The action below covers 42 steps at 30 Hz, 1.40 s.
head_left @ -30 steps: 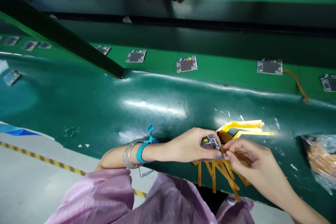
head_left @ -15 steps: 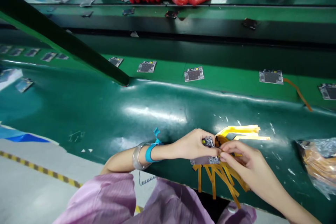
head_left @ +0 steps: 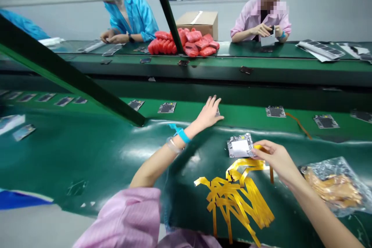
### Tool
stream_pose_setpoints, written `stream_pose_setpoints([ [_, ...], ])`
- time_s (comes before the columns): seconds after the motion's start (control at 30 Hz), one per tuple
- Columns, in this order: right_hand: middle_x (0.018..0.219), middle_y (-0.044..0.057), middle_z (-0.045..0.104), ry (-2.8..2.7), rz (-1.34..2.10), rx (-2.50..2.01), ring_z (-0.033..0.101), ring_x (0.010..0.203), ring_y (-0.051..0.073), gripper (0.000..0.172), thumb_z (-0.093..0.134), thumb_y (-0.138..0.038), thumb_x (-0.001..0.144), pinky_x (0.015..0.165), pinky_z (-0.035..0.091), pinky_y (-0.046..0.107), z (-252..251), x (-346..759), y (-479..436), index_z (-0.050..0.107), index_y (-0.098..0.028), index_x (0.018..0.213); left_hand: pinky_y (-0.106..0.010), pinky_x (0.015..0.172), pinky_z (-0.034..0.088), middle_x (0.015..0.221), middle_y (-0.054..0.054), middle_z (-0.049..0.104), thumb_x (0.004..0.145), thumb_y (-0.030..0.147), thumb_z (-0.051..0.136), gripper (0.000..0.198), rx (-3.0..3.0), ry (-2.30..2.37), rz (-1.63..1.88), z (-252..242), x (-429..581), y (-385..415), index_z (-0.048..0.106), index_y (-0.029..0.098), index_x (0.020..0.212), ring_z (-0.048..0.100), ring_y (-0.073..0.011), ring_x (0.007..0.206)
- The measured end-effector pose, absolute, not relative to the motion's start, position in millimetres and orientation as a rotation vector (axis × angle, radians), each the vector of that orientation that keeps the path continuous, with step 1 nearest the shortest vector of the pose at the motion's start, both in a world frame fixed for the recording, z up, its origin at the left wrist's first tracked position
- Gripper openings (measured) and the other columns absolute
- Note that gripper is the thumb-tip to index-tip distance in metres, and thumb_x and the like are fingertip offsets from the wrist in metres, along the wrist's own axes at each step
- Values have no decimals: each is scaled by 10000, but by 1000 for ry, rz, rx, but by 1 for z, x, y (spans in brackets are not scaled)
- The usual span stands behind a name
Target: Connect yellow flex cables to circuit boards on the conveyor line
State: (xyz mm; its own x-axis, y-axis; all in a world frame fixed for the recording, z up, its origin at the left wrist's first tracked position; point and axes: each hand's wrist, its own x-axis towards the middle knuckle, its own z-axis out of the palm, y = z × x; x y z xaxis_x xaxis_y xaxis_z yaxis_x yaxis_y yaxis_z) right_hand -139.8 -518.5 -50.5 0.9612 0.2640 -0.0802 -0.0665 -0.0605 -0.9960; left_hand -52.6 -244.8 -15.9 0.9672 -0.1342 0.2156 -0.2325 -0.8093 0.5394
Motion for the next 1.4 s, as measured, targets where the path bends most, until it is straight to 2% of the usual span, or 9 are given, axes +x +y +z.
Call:
stream_pose_setpoints([
  [0.1,848,79,760,-100,198,-1570,730,754,210,402,885,-433,675,775,620,362,-44,-122,-534,713,-141,893,-531,1109,319,1401,-276,501,602,102,845,843,2525,-188,141,-25,-12,-237,466,49,1353,396,-435,1366],
  [0.2,880,68,757,-79,155,-1538,730,766,195,398,899,-408,669,803,624,348,-36,-99,-536,718,-152,914,-503,1059,383,1252,-221,613,510,78,873,705,2468,-131,121,-32,1,-232,602,79,1161,522,-415,1236],
  [0.4,1000,77,736,-109,90,-1540,720,913,220,231,755,-305,893,886,594,418,-24,-20,-504,706,-140,1047,-362,935,488,922,-43,657,791,296,723,219,2140,-52,245,-17,-28,-205,575,172,894,651,-220,960],
  [0.53,1326,105,617,-101,-105,-1577,599,1187,258,269,693,-235,941,1026,494,490,-36,-23,-484,647,-185,1202,-351,847,545,1050,-69,650,827,325,664,345,1888,24,246,-14,-89,-197,481,185,1084,676,-201,953],
  [0.67,1100,83,729,-263,-1,-1555,679,1041,240,248,759,-287,851,1002,519,422,-52,-101,-474,693,-198,1073,-328,839,541,1180,-97,638,715,256,811,620,1538,59,12,-32,-164,-221,482,194,1238,654,-209,1003],
  [0.93,902,30,720,-246,96,-1545,696,860,185,124,760,-302,844,824,568,310,-79,-219,-458,670,-219,859,-231,710,463,999,-12,567,768,282,821,427,1513,10,-277,-66,-273,-262,507,197,1045,567,-131,840],
  [1.17,1005,34,755,-390,269,-1628,697,992,234,355,780,-271,836,958,527,407,-70,-246,-449,659,-271,1170,-281,831,482,1103,-55,625,837,293,754,387,1562,-139,-437,-65,-283,-254,563,195,1159,602,-167,957],
  [1.3,1242,57,687,-190,-115,-1637,646,1127,235,299,713,-310,907,1037,482,412,-75,-261,-459,663,-289,1202,-237,717,487,864,4,612,799,334,792,321,1381,112,-269,-70,-284,-252,572,168,962,588,-120,766],
  [1.4,1137,59,720,-84,-81,-1528,687,1042,216,234,715,-297,909,969,542,370,-91,-277,-464,677,-271,1138,-210,683,476,794,37,567,715,306,859,432,1194,264,-113,-81,-295,-257,461,182,829,567,-102,726],
])
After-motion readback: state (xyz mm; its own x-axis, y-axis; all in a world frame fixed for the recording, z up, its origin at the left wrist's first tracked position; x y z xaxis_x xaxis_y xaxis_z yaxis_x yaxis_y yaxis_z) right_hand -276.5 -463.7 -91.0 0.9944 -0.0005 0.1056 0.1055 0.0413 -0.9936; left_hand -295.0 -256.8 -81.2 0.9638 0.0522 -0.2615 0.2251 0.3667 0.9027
